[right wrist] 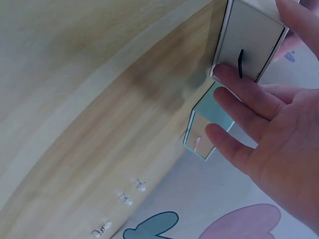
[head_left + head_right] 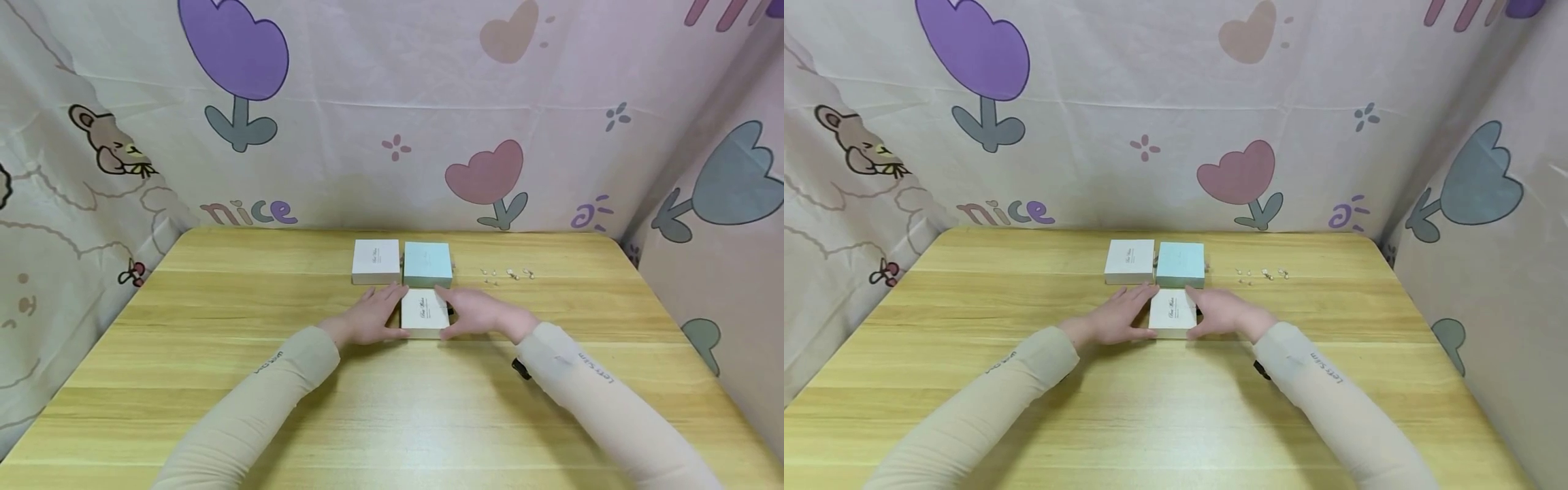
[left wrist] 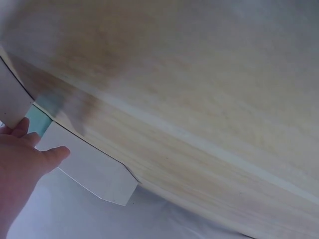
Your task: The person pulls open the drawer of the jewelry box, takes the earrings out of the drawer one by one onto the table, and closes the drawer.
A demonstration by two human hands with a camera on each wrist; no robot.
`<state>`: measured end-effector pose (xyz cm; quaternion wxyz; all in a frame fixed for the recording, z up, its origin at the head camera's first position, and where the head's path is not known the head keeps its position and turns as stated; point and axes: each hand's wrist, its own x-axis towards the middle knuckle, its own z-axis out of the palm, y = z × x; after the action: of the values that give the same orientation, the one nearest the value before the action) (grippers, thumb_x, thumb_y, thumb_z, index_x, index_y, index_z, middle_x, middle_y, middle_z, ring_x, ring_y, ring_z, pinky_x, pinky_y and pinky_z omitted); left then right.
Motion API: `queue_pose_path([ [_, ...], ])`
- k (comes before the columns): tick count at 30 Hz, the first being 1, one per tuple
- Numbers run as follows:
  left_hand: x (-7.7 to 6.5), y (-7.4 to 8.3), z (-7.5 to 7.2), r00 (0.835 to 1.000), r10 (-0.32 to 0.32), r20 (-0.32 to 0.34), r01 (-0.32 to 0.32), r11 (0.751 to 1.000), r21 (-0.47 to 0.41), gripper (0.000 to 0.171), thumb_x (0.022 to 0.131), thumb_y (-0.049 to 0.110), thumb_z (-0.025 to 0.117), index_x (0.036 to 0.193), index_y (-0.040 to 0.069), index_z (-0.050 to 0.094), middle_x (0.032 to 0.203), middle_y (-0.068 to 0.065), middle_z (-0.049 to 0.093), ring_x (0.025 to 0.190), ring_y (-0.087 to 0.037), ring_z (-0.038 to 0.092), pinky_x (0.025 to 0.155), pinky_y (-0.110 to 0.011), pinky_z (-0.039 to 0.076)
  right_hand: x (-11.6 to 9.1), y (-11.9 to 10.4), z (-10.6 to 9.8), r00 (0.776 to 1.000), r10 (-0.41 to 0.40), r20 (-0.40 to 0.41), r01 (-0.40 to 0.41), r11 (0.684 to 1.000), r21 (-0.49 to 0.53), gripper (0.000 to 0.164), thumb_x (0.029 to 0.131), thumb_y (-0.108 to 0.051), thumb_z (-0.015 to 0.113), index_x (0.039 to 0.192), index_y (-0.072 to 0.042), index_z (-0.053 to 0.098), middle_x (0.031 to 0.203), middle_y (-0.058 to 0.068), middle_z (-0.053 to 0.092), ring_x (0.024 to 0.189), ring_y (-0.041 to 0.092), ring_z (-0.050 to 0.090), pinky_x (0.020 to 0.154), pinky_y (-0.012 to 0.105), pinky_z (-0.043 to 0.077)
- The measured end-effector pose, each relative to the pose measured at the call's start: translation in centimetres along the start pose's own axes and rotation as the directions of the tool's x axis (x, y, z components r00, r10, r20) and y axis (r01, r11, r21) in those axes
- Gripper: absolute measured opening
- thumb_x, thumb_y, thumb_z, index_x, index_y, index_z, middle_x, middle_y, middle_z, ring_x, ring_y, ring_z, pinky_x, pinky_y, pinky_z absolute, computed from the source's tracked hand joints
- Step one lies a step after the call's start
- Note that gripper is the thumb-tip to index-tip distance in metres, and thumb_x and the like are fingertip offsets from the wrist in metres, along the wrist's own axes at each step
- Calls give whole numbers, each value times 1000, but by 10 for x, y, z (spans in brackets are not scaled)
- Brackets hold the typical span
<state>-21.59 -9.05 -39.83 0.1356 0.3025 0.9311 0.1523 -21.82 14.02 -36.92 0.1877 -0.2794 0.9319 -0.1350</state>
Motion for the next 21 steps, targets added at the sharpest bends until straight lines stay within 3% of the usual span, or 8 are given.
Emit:
queue_pose_path([
  [4, -2, -3, -1, 1000, 0, 3, 0, 1000, -6, 89, 87, 53, 58, 150, 8, 14, 157, -10, 18, 146, -25, 13, 116, -52, 11, 4, -1, 2, 1000, 4, 1, -4, 1000, -6, 94, 78, -35, 74, 146, 4, 22, 141, 20, 45, 103, 19, 57, 98, 38, 44],
  [8, -6, -9, -1, 1000, -15, 3, 15, 1000, -5, 91, 87, 54, 57, 151, 9, 12, 157, -9, 17, 146, -24, 12, 116, -51, 12, 9, -5, 3, 1000, 0, 1, 0, 1000, -4, 93, 79, -36, 73, 147, 2, 21, 133, 19, 53, 92, 20, 57, 95, 38, 45],
  [15, -8, -20, 2, 1000, -8, -27, 8, 1000, -12, 91, 87, 53, 56, 151, 8, 10, 157, -11, 16, 146, -27, 12, 114, -54, 13, 16, -12, 1, 1000, 12, -3, -12, 999, -30, 92, 80, -38, 72, 147, 1, 22, 138, 19, 48, 119, 29, 54, 101, 42, 42],
  [21, -8, -17, 4, 1000, -12, -21, 13, 999, 45, 91, 88, 53, 55, 151, 7, 8, 157, -13, 16, 145, -28, 14, 114, -53, 15, 17, -10, 3, 1000, 23, -3, -23, 999, -25, 94, 80, -39, 72, 148, -1, 20, 135, 19, 52, 108, 25, 59, 99, 41, 44],
])
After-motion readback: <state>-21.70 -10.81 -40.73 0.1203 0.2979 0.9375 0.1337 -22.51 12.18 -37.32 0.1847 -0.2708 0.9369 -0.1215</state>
